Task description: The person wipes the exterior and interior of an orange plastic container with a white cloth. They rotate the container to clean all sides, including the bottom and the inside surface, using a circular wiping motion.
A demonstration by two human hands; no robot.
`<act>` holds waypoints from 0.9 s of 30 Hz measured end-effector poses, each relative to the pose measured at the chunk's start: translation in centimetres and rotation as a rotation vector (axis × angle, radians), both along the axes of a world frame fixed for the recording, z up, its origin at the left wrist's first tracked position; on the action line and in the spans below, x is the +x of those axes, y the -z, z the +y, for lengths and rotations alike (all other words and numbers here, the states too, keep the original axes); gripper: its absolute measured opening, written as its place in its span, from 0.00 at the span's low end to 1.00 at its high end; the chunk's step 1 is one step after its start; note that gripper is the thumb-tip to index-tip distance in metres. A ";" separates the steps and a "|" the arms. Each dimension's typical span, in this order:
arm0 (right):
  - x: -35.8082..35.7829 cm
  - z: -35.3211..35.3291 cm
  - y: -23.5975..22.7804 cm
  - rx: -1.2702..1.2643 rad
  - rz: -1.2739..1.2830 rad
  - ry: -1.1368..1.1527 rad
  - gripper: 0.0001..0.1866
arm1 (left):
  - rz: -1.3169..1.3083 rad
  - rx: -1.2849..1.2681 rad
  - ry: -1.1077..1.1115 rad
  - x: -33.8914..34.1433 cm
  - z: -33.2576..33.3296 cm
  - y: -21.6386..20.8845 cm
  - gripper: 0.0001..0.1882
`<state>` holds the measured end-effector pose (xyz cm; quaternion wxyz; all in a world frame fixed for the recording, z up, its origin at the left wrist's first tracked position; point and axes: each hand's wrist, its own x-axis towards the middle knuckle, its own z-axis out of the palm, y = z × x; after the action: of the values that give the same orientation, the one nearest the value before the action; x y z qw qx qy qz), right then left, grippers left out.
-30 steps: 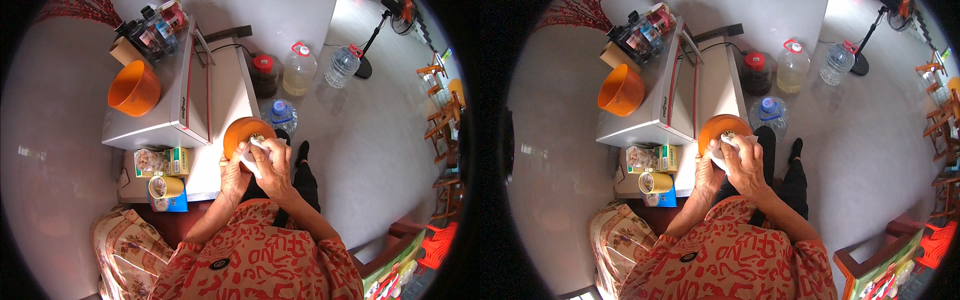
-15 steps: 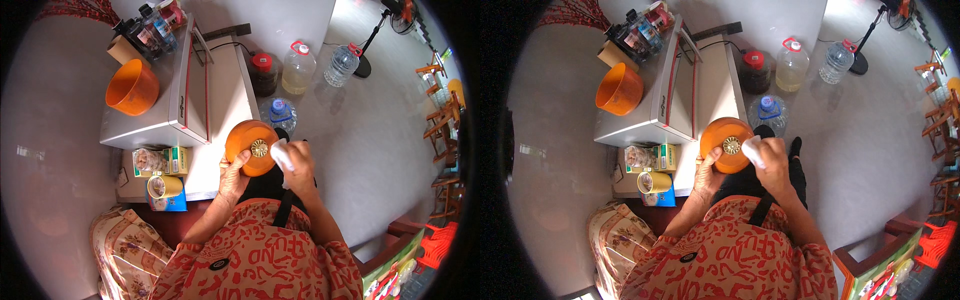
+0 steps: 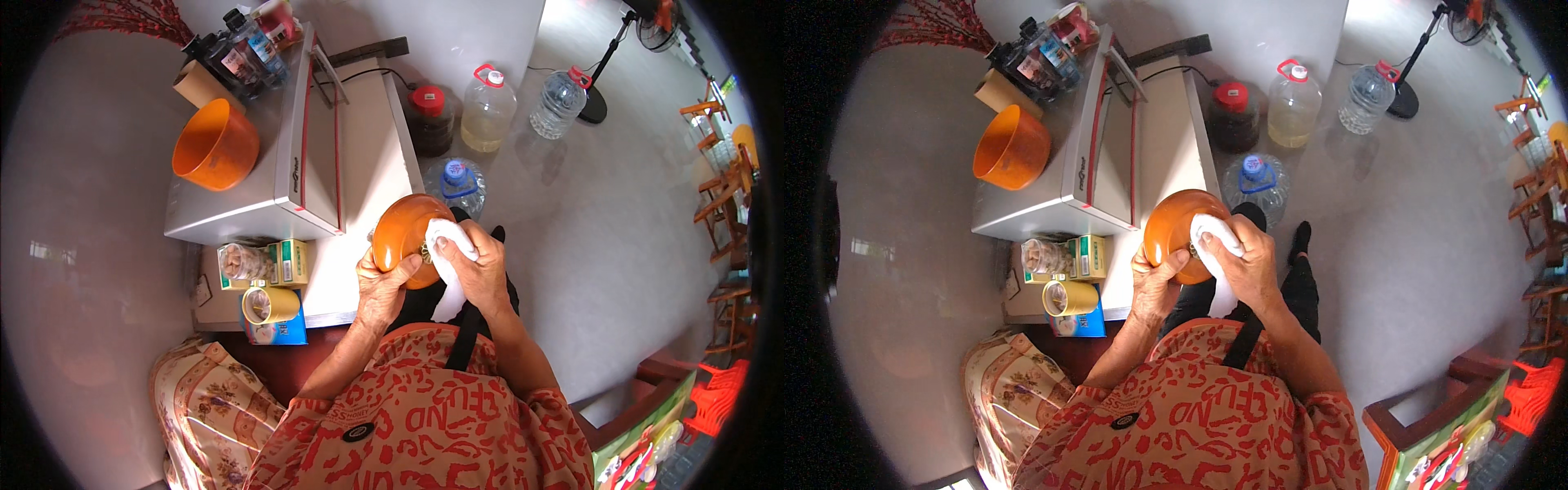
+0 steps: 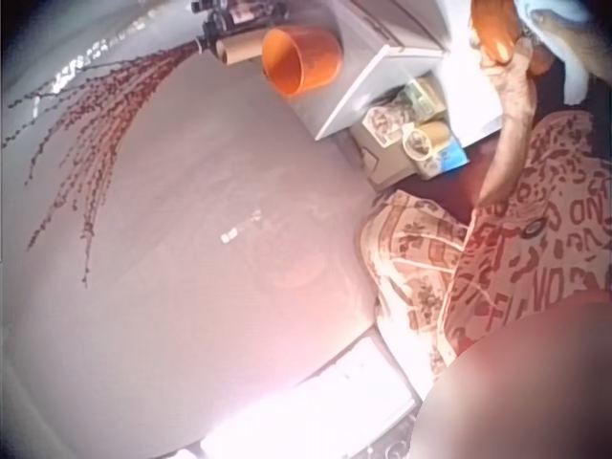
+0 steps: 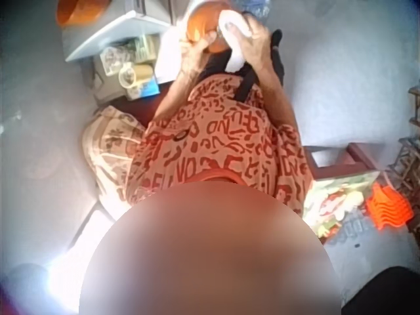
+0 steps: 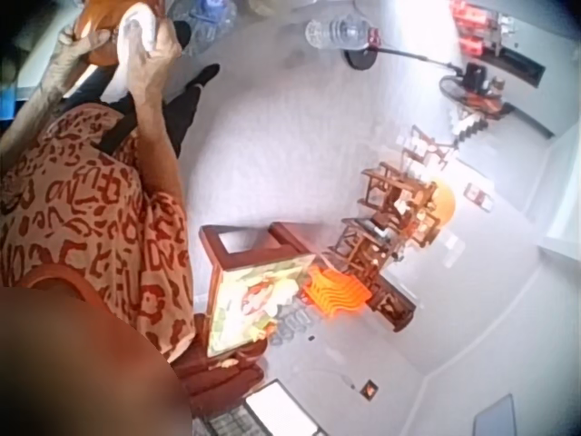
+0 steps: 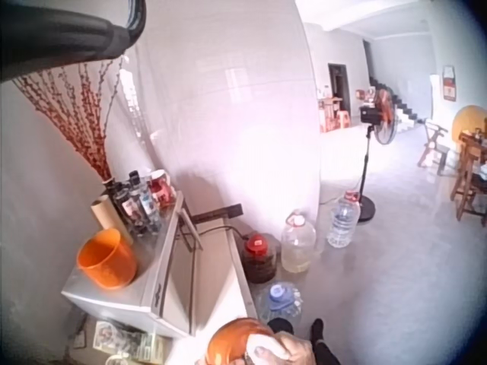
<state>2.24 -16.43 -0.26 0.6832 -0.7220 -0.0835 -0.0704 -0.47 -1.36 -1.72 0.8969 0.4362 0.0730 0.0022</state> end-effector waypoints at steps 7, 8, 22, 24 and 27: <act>1.0 -0.9 -0.2 0.216 0.134 0.151 0.05 | 0.035 -0.106 0.027 0.5 -0.1 -0.6 0.21; 0.8 -1.2 -1.0 0.221 0.092 0.081 0.06 | 0.025 -0.104 0.030 0.6 0.0 -0.7 0.21; 0.7 -1.9 -0.4 0.132 0.041 0.005 0.08 | -0.004 -0.067 0.088 0.4 0.9 -0.4 0.24; 1.0 -2.0 -1.3 0.076 -0.052 0.115 0.10 | -0.008 -0.073 0.134 0.4 1.0 -1.2 0.23; 2.3 -2.1 -2.8 -0.097 -0.440 -0.108 0.10 | 0.008 -0.074 0.177 0.4 0.9 -0.9 0.21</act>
<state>4.53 -18.51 2.56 0.6157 -0.7157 -0.2723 -0.1856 -0.07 -0.45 -0.77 0.9087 0.4076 0.0379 -0.0817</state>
